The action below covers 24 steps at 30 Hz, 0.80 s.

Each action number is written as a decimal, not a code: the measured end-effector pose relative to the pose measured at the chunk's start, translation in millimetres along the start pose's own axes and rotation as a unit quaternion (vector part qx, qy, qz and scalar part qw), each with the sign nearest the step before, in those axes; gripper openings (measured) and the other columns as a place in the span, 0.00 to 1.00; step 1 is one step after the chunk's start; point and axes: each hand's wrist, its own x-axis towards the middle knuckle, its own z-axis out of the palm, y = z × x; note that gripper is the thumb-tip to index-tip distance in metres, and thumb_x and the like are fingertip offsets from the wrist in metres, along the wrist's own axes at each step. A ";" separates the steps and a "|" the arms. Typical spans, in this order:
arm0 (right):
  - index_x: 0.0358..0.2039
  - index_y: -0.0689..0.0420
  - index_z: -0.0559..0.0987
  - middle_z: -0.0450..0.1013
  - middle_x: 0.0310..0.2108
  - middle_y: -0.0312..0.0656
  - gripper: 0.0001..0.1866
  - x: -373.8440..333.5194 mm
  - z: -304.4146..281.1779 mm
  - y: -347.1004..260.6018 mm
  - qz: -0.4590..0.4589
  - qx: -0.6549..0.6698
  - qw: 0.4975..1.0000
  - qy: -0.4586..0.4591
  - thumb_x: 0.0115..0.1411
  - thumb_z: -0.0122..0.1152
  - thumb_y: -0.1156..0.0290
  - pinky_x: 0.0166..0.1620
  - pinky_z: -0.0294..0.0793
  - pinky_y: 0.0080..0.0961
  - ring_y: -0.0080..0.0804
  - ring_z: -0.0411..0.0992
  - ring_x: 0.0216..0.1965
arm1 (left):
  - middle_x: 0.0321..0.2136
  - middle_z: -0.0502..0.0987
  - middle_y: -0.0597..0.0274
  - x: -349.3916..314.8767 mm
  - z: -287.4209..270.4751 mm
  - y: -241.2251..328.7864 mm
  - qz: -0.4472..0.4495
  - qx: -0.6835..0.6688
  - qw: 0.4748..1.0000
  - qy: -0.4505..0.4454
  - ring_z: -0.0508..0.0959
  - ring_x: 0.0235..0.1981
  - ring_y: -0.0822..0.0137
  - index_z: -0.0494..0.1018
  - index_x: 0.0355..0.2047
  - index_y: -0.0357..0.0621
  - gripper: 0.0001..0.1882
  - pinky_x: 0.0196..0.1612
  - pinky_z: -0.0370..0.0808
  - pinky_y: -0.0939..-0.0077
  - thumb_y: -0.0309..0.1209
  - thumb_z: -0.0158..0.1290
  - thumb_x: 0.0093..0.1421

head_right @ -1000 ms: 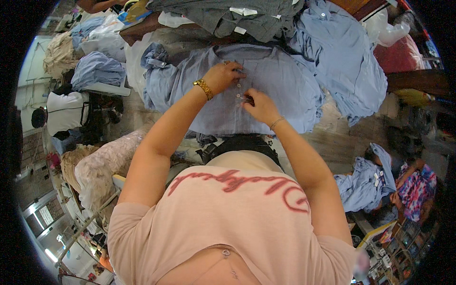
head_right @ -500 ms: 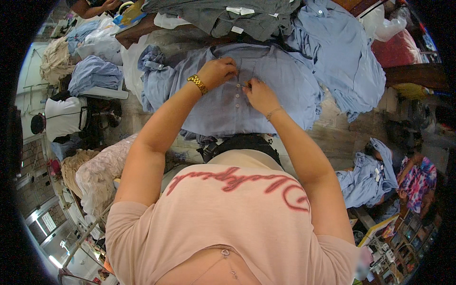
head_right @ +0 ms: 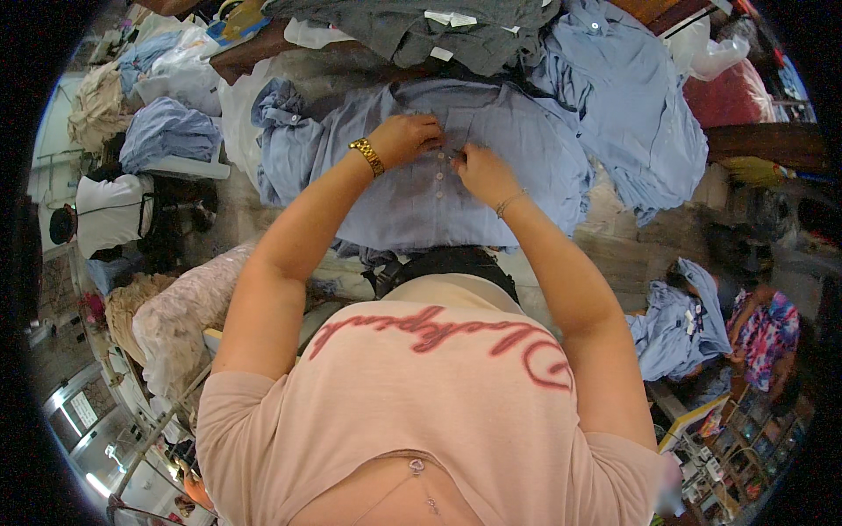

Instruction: The person buttons the front placket of light blue shirts one by one. They pick up each shirt, align the buttonholes, fasten the buttons, and place the finished shirt on a growing stack. The workspace is cluttered with piles of shirts and sewing materials.

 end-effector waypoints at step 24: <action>0.33 0.57 0.72 0.70 0.32 0.48 0.10 -27.2 -8.8 11.6 0.027 0.046 0.998 0.042 0.54 0.51 0.65 0.33 0.68 0.36 0.46 0.69 0.33 | 0.47 0.66 0.51 -64.7 -40.4 -47.6 -0.413 0.394 0.754 0.326 0.64 0.50 0.49 0.73 0.34 0.46 0.12 0.51 0.59 0.58 0.29 0.52 0.47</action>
